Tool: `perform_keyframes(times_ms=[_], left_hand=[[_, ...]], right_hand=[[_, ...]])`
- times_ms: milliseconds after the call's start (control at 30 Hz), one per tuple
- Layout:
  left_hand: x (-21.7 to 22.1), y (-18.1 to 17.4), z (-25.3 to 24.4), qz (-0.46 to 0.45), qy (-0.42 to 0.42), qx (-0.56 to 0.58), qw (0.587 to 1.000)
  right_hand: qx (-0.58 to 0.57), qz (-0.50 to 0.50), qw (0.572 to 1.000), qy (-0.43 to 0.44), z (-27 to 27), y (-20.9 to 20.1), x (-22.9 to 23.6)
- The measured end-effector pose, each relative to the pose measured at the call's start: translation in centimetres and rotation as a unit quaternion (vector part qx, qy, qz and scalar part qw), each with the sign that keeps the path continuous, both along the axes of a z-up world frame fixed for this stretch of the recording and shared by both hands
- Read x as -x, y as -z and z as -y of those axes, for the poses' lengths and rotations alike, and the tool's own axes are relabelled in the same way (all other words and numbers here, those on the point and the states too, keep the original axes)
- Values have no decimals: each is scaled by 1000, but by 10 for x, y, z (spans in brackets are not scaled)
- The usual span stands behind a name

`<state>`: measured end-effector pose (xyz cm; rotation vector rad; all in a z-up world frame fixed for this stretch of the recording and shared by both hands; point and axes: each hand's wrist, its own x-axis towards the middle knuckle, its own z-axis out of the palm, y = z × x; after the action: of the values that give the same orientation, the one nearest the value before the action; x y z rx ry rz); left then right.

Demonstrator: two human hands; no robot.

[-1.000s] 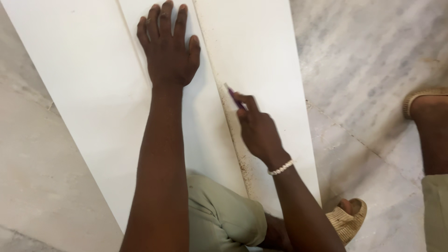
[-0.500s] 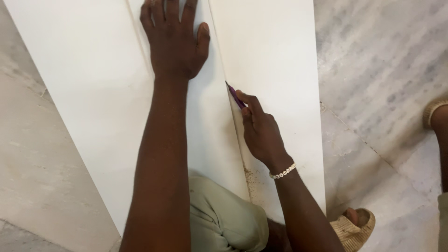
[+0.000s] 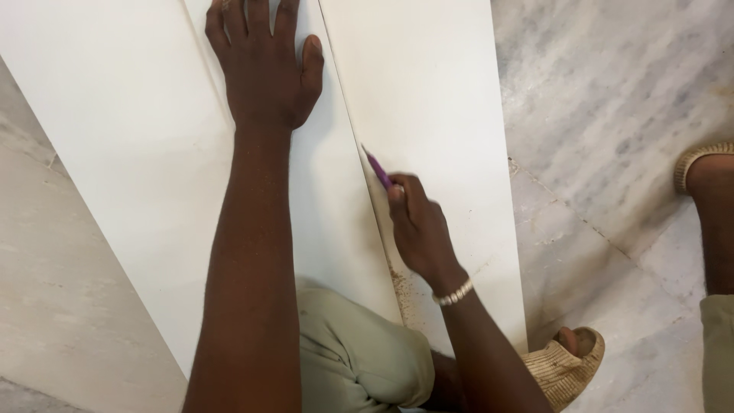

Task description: The person cuts a white wooden board into two pieces using a small purple utility knife.

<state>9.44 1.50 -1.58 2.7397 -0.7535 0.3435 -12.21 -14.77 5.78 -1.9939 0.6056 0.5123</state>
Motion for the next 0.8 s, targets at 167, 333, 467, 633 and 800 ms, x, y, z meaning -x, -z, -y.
perform_keyframes(times_ms=[167, 333, 467, 633, 800], left_hand=[[-1, -9, 3, -12, -8, 9, 1000], [2, -15, 7, -37, -27, 13, 999], [3, -13, 7, -50, -32, 26, 998], [1, -13, 7, -44, -24, 21, 998], [2, -20, 11, -86, -46, 2, 995]], right_hand=[[-27, 92, 993, 66, 7, 12, -37], [-118, 106, 972, 171, 21, 17, -34], [-182, 166, 941, 232, 28, 24, -34], [-179, 215, 925, 256, 19, 49, -59], [64, 332, 933, 126, 33, 69, -116]])
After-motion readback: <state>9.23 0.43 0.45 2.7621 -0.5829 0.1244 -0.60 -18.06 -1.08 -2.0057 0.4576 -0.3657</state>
